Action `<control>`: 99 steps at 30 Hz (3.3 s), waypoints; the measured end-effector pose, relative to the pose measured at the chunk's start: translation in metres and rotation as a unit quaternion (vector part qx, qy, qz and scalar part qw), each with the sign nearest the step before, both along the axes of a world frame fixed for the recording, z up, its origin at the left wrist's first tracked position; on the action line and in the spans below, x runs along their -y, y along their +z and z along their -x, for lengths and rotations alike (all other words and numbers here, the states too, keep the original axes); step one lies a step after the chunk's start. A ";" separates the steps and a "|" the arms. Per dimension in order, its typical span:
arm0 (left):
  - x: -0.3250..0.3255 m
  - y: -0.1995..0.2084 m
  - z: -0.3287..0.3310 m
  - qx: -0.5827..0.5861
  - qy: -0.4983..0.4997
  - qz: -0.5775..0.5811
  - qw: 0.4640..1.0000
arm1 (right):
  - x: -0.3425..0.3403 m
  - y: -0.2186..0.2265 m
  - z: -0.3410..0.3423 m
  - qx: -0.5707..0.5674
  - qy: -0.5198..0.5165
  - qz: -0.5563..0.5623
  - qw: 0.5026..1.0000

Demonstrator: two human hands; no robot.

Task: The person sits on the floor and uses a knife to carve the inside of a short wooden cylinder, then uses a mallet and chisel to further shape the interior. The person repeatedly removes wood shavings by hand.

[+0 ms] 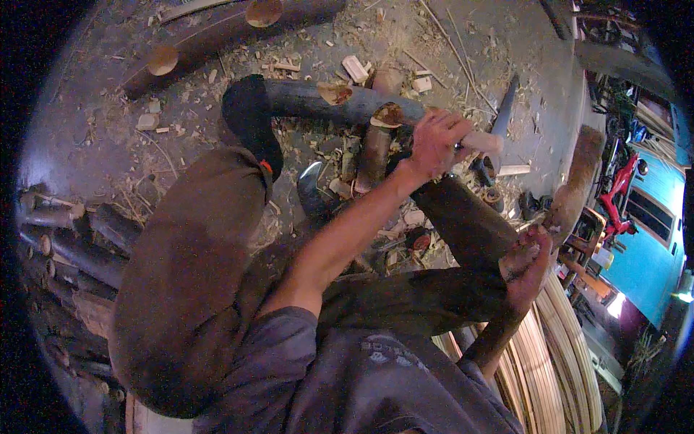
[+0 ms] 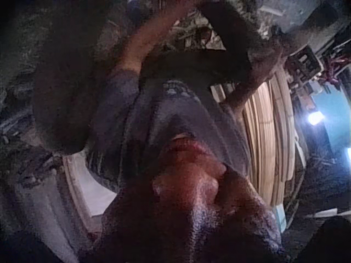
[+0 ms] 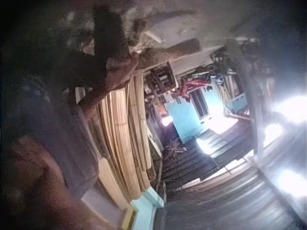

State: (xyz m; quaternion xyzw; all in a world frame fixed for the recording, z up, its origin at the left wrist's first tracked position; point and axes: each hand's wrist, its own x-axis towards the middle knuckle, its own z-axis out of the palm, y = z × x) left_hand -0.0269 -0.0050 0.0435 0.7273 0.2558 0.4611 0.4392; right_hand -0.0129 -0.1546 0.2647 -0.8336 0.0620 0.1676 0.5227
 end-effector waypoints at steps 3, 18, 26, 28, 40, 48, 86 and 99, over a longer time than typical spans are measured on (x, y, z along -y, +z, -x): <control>-0.002 -0.020 -0.005 0.001 0.035 0.013 0.999 | -0.023 -0.008 0.002 0.004 0.021 0.068 0.997; -0.009 -0.040 -0.013 -0.075 -0.065 0.071 0.992 | -0.030 -0.025 -0.001 0.104 0.074 0.145 0.981; -0.027 -0.036 -0.013 -0.080 -0.017 0.114 0.990 | 0.038 -0.038 -0.073 0.257 0.194 0.171 0.931; -0.026 -0.047 -0.019 -0.061 0.016 0.107 0.992 | 0.017 -0.070 -0.056 0.299 0.206 0.166 0.917; -0.019 -0.055 0.009 0.018 -0.067 0.083 0.994 | -0.025 -0.103 0.008 0.196 0.283 0.239 0.908; -0.008 -0.062 0.008 -0.005 -0.101 0.039 0.994 | 0.020 -0.141 0.024 0.277 0.239 0.186 0.912; -0.085 -0.039 0.029 -0.021 -0.148 0.225 0.963 | 0.025 -0.142 0.044 0.089 0.132 0.029 0.987; -0.082 -0.062 0.020 -0.009 -0.100 0.118 0.988 | 0.000 -0.097 0.037 0.145 0.176 0.036 0.973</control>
